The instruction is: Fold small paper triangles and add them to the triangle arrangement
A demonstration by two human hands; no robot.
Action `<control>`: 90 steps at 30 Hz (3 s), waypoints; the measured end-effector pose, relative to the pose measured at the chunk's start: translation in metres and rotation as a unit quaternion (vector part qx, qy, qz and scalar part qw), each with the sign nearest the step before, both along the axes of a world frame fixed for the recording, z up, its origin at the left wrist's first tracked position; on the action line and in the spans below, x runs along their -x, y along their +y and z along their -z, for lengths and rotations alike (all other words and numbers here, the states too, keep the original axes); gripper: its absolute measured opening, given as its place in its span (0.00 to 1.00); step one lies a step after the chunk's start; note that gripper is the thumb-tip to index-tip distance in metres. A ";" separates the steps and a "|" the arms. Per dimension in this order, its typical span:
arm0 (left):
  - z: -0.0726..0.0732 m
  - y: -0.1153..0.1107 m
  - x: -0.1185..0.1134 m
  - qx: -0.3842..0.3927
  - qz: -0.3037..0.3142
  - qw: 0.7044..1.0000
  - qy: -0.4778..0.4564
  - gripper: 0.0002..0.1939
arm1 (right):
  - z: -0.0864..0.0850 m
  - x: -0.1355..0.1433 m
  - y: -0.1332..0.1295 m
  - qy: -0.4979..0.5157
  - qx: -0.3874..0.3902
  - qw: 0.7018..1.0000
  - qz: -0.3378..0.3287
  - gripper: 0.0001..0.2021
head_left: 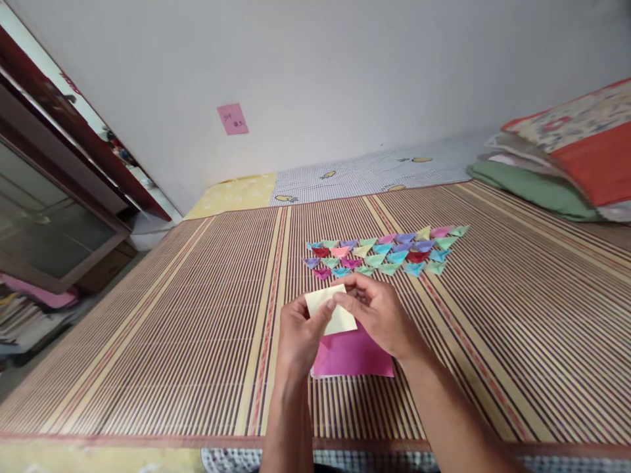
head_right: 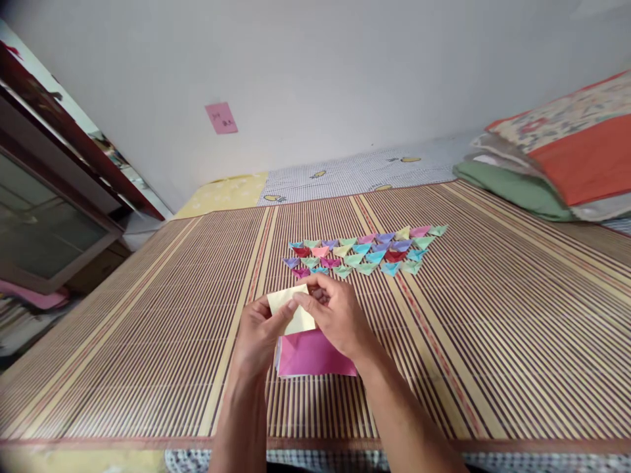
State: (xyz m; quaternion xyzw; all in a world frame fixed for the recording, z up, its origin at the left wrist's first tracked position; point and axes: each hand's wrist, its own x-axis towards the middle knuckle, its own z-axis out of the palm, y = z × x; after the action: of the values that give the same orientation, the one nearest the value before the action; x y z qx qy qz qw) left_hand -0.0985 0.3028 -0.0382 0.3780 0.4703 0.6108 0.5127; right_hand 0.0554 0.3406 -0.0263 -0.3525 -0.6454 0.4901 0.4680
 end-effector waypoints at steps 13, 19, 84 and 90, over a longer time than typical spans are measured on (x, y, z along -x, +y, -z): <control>-0.002 0.001 0.002 -0.032 -0.080 0.993 -0.084 0.14 | 0.002 0.001 0.002 0.032 0.032 0.998 -0.049 0.12; 0.002 0.001 -0.001 -0.037 -0.113 0.993 0.009 0.15 | -0.001 0.009 -0.006 -0.040 -0.075 0.995 0.050 0.07; -0.013 -0.005 -0.009 -0.095 -0.024 0.995 -0.016 0.12 | 0.007 0.015 -0.004 -0.053 -0.158 0.959 0.231 0.17; -0.011 -0.006 -0.007 -0.080 -0.032 0.996 -0.009 0.10 | 0.006 0.015 -0.006 -0.069 -0.194 0.950 0.236 0.16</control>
State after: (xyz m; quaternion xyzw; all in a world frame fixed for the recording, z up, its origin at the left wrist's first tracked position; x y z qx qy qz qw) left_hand -0.0919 0.2972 -0.0271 0.3972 0.4269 0.6657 0.4656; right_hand 0.0401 0.3351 -0.0326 -0.4303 -0.6570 0.2057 0.5838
